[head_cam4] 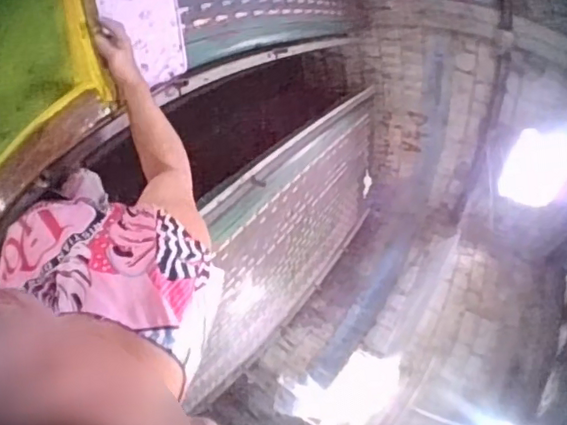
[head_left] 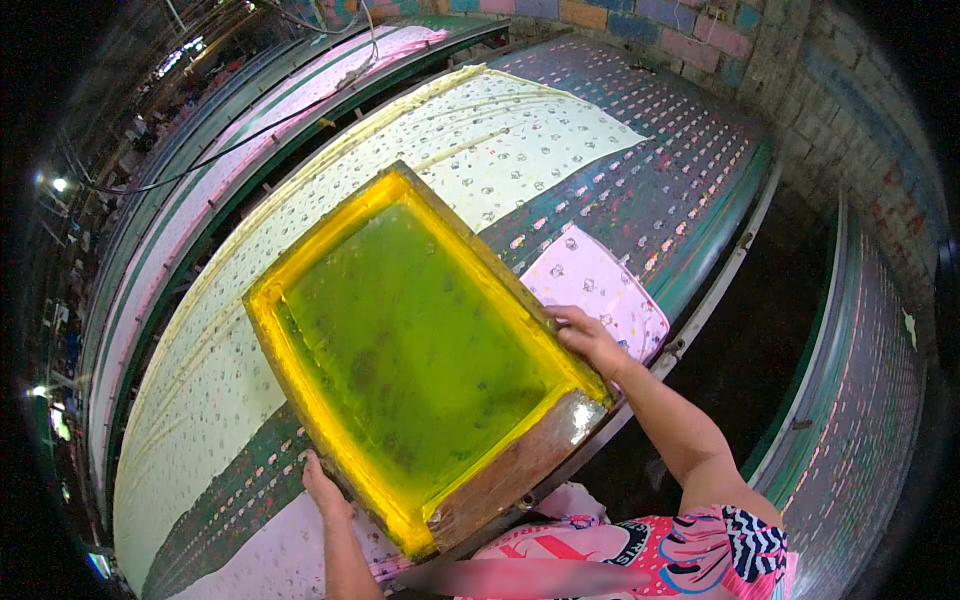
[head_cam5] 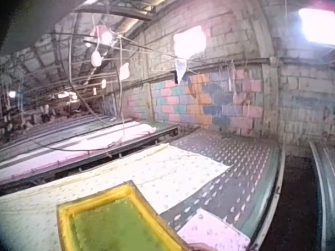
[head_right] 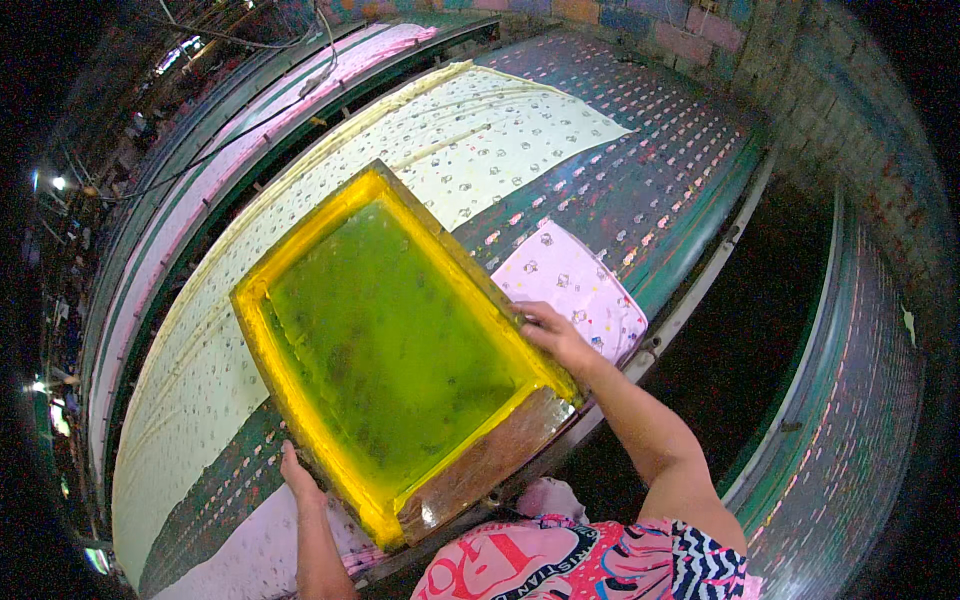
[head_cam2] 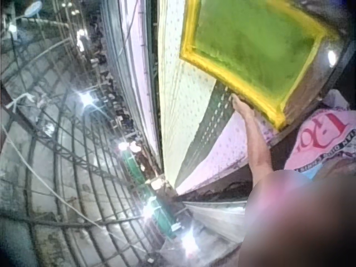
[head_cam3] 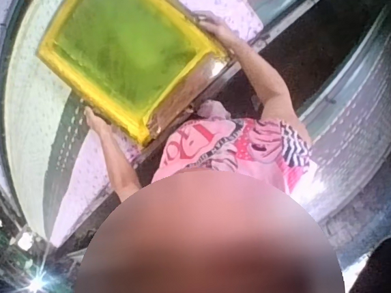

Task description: The person uses a yellow screen-printing frame and squeegee to apply green ink onto patterned fabric laid out on a long table. They repeatedly pull the squeegee across the screen, reposition the frame, and walk along the table to continue printing. The person also refills the squeegee with ink from a yellow container.

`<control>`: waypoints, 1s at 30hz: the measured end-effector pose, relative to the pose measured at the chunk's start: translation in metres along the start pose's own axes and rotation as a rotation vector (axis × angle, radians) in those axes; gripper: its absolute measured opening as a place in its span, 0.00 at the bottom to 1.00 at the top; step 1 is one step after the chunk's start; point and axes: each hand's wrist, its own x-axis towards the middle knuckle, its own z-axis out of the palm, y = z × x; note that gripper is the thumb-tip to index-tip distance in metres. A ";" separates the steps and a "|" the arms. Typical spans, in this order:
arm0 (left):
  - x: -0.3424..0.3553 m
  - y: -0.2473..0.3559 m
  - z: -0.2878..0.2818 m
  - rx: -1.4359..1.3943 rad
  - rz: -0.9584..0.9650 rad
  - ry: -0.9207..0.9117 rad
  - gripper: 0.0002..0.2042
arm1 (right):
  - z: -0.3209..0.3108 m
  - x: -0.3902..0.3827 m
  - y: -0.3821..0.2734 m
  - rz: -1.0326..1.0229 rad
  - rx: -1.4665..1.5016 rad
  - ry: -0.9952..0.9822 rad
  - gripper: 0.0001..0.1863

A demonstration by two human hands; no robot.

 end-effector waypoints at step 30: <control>0.015 -0.014 -0.021 0.680 0.027 0.172 0.30 | 0.207 -0.095 -0.121 -0.279 -1.367 -0.857 0.29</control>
